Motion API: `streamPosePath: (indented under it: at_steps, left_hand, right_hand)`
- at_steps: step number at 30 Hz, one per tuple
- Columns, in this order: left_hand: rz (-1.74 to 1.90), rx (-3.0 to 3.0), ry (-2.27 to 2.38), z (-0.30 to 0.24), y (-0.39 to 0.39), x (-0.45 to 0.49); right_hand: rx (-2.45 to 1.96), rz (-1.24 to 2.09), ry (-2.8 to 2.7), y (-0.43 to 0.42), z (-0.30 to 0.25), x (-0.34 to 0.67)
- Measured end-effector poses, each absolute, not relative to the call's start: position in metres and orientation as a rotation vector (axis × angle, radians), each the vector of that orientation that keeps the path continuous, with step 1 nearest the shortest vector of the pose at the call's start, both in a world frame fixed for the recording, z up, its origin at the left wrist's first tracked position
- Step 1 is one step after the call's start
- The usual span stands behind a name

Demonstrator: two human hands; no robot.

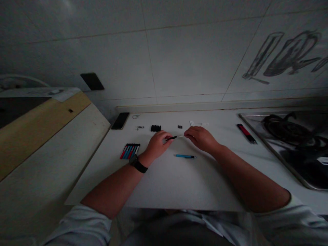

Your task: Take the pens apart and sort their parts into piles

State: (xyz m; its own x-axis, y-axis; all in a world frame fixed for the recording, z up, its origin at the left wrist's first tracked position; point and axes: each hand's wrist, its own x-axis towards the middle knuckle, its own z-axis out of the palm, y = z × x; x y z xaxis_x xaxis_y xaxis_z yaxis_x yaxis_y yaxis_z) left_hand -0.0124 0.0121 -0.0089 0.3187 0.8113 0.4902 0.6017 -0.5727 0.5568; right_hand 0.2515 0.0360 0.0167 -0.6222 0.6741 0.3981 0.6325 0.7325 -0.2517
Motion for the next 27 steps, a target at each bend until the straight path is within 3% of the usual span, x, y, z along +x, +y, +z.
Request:
streamPosePath:
  at_steps: [27]
  left_hand:
    - [1.034,2.416,1.244,-0.009,0.009,-0.009]
  right_hand:
    - [-0.944,0.073,-2.5,0.026,0.01,0.235]
